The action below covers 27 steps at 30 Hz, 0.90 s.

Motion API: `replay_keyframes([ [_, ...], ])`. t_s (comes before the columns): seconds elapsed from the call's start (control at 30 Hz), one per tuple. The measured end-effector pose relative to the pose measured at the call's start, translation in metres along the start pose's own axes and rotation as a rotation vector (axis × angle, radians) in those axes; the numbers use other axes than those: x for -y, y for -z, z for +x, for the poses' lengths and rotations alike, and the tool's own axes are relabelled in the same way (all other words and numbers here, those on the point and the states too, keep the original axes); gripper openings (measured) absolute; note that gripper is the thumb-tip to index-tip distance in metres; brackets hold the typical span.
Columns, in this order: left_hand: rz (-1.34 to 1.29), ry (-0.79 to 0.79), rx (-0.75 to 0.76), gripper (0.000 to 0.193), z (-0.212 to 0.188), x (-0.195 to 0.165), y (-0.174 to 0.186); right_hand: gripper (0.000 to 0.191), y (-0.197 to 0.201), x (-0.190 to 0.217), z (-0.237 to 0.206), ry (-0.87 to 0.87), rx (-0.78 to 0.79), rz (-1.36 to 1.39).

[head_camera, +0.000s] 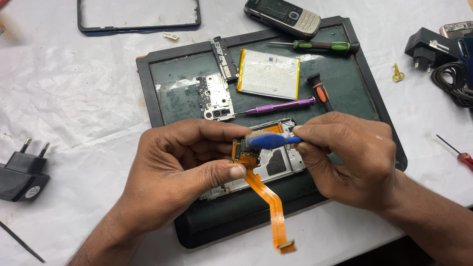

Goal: The person repairs a disassembled smartphone on a work mat. They use a screwdriver to unscrew and pry components, lift the battery out of the phone body, work on the flex cable connector with a screwdriver, detach a small board with an orange flex cable, and brush the component clean with a brush.

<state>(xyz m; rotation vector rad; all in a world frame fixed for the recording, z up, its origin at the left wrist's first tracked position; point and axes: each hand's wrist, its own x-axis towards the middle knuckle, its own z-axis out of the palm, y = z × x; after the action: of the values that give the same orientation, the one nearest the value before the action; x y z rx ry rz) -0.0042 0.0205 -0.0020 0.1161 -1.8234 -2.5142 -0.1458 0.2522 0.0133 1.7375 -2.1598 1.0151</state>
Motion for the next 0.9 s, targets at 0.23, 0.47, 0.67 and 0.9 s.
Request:
replay_keyframes([
  [0.23,0.009,-0.005,-0.021,0.041,0.0002,0.0009,0.0006,0.012,-0.0021,0.0008,-0.0008,-0.022,0.015,0.044],
  [0.47,0.038,-0.017,-0.048,0.042,0.0016,0.0032,0.0020,0.013,-0.0050,0.0044,-0.0009,0.012,0.058,0.086],
  [0.67,-0.007,-0.017,-0.026,0.041,0.0010,0.0043,0.0025,0.012,-0.0027,0.0032,-0.0006,-0.020,0.052,0.063],
  [0.9,0.023,0.052,-0.039,0.038,0.0017,0.0059,0.0000,0.013,-0.0041,0.0004,-0.0002,-0.034,0.001,0.043],
])
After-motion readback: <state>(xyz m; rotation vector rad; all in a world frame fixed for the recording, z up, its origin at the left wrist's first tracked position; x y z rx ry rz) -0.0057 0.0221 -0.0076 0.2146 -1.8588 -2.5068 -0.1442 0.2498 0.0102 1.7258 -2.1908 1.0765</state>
